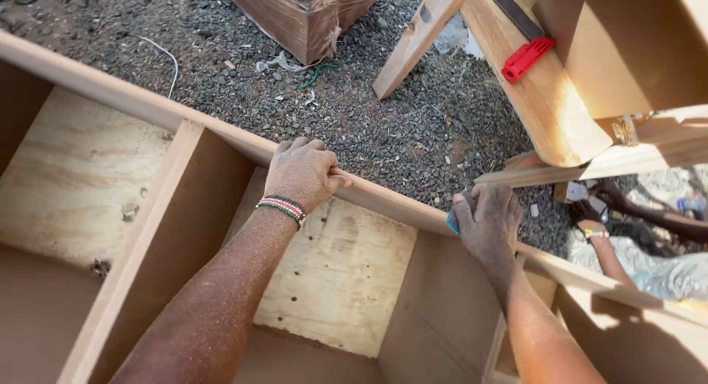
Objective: Sanding the edges and surfaces of a wooden cabinet using sandpaper
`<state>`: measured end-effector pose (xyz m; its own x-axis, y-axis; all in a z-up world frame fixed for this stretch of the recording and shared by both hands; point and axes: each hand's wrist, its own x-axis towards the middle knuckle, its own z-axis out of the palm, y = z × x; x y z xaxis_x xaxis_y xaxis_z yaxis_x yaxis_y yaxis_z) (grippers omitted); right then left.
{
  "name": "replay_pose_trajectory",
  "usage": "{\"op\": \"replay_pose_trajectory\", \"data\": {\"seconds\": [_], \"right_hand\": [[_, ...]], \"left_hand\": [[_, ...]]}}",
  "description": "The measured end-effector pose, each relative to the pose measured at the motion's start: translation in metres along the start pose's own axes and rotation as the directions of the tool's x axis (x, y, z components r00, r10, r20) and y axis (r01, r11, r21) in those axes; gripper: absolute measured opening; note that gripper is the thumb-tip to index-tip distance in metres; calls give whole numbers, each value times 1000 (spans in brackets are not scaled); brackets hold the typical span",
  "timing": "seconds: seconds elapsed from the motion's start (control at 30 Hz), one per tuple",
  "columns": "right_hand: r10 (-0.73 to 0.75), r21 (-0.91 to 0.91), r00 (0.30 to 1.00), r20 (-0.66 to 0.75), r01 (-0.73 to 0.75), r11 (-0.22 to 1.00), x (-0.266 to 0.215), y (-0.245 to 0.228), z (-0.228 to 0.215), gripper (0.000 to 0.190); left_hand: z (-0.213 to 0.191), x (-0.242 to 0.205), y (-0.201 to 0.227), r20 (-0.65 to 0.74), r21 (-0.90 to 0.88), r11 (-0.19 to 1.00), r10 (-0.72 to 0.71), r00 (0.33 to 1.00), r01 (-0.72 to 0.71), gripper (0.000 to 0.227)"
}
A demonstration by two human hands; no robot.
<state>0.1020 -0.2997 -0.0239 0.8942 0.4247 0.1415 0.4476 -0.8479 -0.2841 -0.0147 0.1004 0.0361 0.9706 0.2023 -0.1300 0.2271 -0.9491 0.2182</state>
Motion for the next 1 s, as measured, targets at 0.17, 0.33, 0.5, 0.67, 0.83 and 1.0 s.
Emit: {"op": "replay_pose_trajectory", "data": {"seconds": [0.17, 0.33, 0.5, 0.67, 0.83, 1.0], "right_hand": [[283, -131, 947, 155, -264, 956, -30, -54, -9, 48], [253, -227, 850, 462, -162, 960, -41, -67, -86, 76], [195, -134, 899, 392, -154, 979, -43, -47, -8, 57], [-15, -60, 960, 279, 33, 998, 17, -243, 66, 52], [351, -309, 878, 326, -251, 917, -32, -97, -6, 54], [-19, -270, 999, -48, 5, 963, -4, -266, 117, 42]], "left_hand": [[-41, 43, -39, 292, -105, 993, -16, 956, 48, 62], [3, 92, -50, 360, 2, 1000, -16, 933, 17, 54], [-41, 80, -44, 342, -183, 983, 82, 936, -20, 82], [-33, 76, -62, 262, -378, 920, 4, 965, 99, 93], [-38, 81, -59, 282, -453, 887, 43, 959, 93, 95], [-27, 81, -68, 260, -507, 852, 7, 966, 130, 77]]}}
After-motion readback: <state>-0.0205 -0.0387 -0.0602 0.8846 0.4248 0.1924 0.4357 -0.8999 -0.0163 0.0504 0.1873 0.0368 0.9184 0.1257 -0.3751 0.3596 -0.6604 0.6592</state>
